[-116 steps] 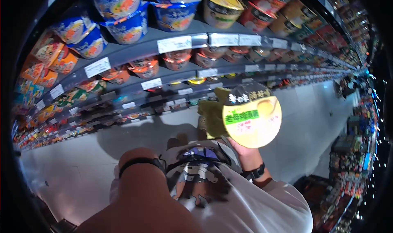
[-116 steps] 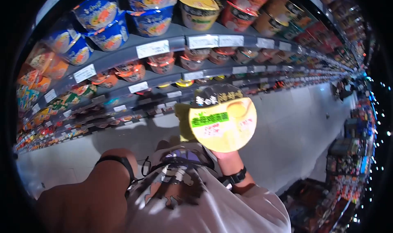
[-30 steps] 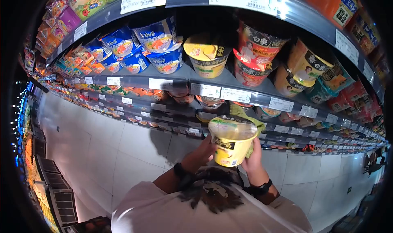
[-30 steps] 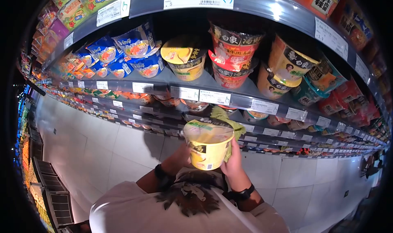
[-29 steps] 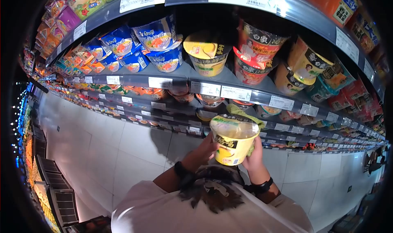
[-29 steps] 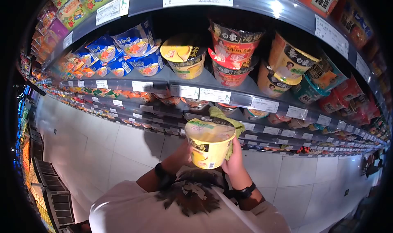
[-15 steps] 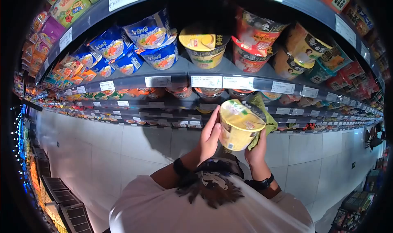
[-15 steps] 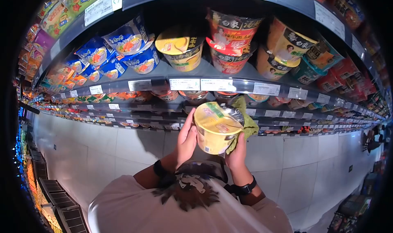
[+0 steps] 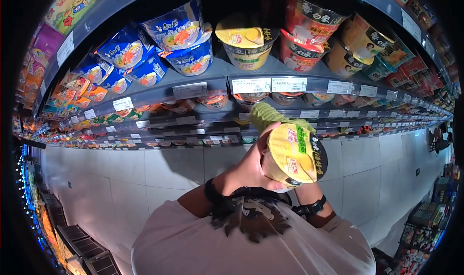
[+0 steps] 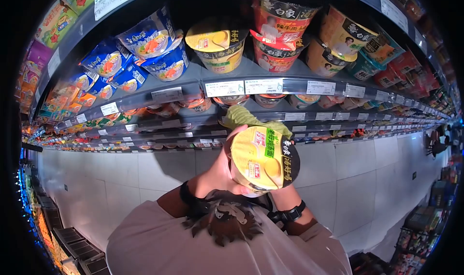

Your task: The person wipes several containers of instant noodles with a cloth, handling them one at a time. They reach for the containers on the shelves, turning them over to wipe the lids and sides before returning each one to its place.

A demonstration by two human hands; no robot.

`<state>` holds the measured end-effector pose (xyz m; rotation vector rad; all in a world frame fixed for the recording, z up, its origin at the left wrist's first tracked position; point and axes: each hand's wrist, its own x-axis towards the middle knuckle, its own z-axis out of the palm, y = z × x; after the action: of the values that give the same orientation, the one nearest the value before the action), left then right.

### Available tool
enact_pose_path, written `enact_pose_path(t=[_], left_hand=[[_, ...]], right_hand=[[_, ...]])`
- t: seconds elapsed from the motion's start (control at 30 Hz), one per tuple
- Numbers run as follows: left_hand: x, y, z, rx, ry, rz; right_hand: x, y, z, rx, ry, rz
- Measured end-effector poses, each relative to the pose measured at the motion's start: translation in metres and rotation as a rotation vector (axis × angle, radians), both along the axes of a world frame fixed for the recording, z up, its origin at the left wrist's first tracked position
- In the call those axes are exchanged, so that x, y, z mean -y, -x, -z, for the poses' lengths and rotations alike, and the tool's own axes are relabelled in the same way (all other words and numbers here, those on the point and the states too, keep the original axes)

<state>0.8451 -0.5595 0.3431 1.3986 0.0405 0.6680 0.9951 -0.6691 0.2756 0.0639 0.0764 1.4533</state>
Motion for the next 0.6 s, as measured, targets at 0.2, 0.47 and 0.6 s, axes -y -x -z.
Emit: enact_pose_path(t=[0.2, 0.47, 0.6], left_hand=[[-0.01, -0.007, 0.002, 0.135, -0.061, -0.256], [-0.066, -0.025, -0.066, 0.182, -0.855, -0.963], [-0.102, -0.039, -0.12, 0.262, -0.633, -0.957]], right_hand=[[-0.001, 0.026, -0.057, 0.211, 0.084, 0.069], [0.01, 0.03, -0.076, 0.077, 0.123, 0.061], [0.02, 0.016, -0.078, 0.255, 0.155, 0.124]])
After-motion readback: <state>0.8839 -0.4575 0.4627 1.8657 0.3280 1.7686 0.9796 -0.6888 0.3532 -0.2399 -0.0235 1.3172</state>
